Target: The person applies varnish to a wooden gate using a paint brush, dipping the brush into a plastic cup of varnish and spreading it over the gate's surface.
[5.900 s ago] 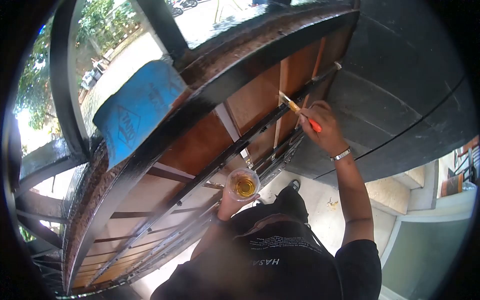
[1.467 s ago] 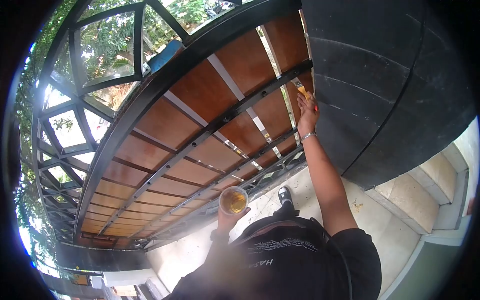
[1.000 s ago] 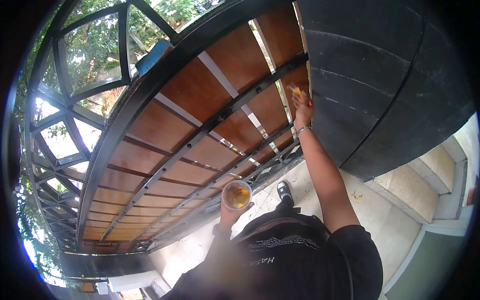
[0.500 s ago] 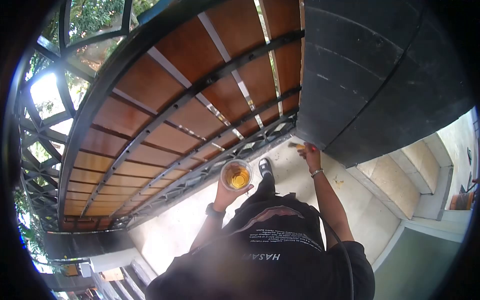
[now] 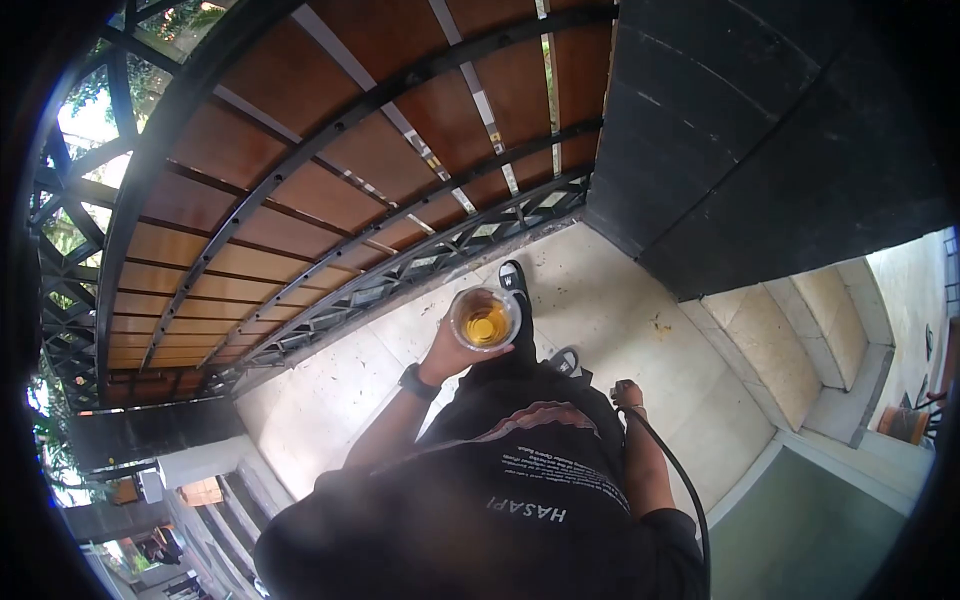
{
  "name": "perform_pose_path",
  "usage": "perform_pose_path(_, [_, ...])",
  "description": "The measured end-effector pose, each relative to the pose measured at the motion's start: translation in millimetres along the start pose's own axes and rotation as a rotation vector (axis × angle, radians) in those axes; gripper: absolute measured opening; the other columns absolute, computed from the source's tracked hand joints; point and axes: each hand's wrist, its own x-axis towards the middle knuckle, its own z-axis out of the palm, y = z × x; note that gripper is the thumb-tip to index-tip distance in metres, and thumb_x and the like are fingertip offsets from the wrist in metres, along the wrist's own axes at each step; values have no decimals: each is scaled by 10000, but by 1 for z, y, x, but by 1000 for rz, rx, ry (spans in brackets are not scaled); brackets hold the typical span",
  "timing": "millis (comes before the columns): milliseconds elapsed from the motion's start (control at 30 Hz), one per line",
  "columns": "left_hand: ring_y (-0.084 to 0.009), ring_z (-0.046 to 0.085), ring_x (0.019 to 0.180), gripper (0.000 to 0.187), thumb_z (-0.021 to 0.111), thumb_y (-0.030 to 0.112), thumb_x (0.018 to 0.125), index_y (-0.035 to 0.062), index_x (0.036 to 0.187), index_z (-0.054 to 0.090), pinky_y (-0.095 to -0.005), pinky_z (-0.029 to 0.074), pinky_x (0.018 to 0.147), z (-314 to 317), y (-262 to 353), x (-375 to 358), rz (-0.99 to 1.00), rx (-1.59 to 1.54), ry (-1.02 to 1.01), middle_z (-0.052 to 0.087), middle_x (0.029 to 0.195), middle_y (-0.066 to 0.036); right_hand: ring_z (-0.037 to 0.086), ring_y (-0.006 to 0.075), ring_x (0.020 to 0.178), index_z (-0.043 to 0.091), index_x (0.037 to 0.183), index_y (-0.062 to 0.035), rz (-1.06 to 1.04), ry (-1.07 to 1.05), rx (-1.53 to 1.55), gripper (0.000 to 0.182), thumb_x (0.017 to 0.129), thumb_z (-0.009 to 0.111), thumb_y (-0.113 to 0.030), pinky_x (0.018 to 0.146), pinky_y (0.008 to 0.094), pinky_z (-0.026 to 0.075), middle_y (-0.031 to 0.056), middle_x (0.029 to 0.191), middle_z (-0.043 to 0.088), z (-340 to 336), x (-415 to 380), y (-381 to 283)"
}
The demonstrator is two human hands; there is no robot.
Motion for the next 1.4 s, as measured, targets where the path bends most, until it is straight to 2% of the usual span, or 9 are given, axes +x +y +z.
perform_pose_path(67, [-213, 582, 1155, 839, 951, 197, 620, 44, 1306, 494, -340, 452, 1018, 11, 5, 8, 53, 60, -89, 602, 1220, -88, 721, 242, 683, 676, 1052, -51, -60, 167, 186, 334, 922, 655, -359, 577, 374, 575, 146, 857, 725, 9, -31, 11])
perform_pose_path(200, [-212, 574, 1167, 855, 952, 202, 618, 36, 1313, 484, -336, 448, 1024, 35, 2, 24, 129, 27, -207, 573, 1248, -96, 732, 233, 777, 679, 1159, -88, -184, 405, -114, 362, 957, 604, -379, 707, 370, 580, 168, 890, 730, 32, -8, 87])
perform_pose_path(433, [-222, 581, 1159, 884, 947, 252, 627, 30, 1330, 458, -329, 447, 1023, 46, 6, 38, 149, -44, -337, 582, 1224, -116, 709, 225, 725, 673, 1155, -67, -43, 476, 76, 343, 969, 576, -338, 685, 370, 556, 149, 831, 723, -10, -33, 39])
perform_pose_path(567, [-221, 584, 1154, 879, 942, 258, 635, 27, 1331, 458, -333, 451, 1017, 33, 1, 45, 173, -32, -336, 589, 1211, -117, 673, 164, 672, 668, 1090, 7, -243, 563, 396, 258, 999, 557, -208, 624, 293, 529, 106, 784, 703, -58, -43, -48])
perform_pose_path(667, [-224, 588, 1151, 873, 937, 261, 643, 26, 1335, 459, -337, 453, 1014, 19, 2, 48, 178, 33, -287, 589, 1203, -117, 670, 136, 720, 597, 1214, 6, -484, 613, 466, 296, 1022, 523, -207, 649, 262, 512, 98, 812, 704, -101, -76, -146])
perform_pose_path(900, [-236, 597, 1114, 866, 929, 246, 660, 37, 1356, 457, -353, 460, 1007, -3, 8, 54, 205, 73, -199, 589, 1161, -125, 654, 123, 724, 594, 1175, 7, -895, 595, 610, 247, 1026, 515, -172, 680, 258, 501, 78, 834, 699, -151, -143, -321])
perform_pose_path(1067, [-238, 591, 1102, 865, 925, 263, 661, 25, 1353, 463, -351, 451, 1001, 0, 8, 48, 204, 61, -206, 587, 1149, -123, 623, 102, 697, 632, 1097, 24, -955, 474, 565, 196, 1013, 536, -124, 680, 248, 504, 47, 780, 655, -142, -135, -357])
perform_pose_path(1333, [-238, 611, 1074, 854, 929, 296, 649, 25, 1328, 487, -340, 470, 961, -1, 17, 26, 235, 70, -162, 607, 1119, -108, 634, 137, 662, 639, 1072, 29, -885, 370, 681, 282, 1014, 540, -229, 666, 270, 522, 64, 756, 655, -111, -143, -365])
perform_pose_path(1400, [-244, 615, 1062, 860, 929, 306, 647, 23, 1328, 487, -343, 475, 953, -1, 18, 24, 259, 102, -133, 611, 1102, -111, 666, 160, 743, 609, 1144, 47, -841, 352, 676, 334, 1027, 524, -255, 686, 295, 547, 112, 993, 674, -112, -149, -361])
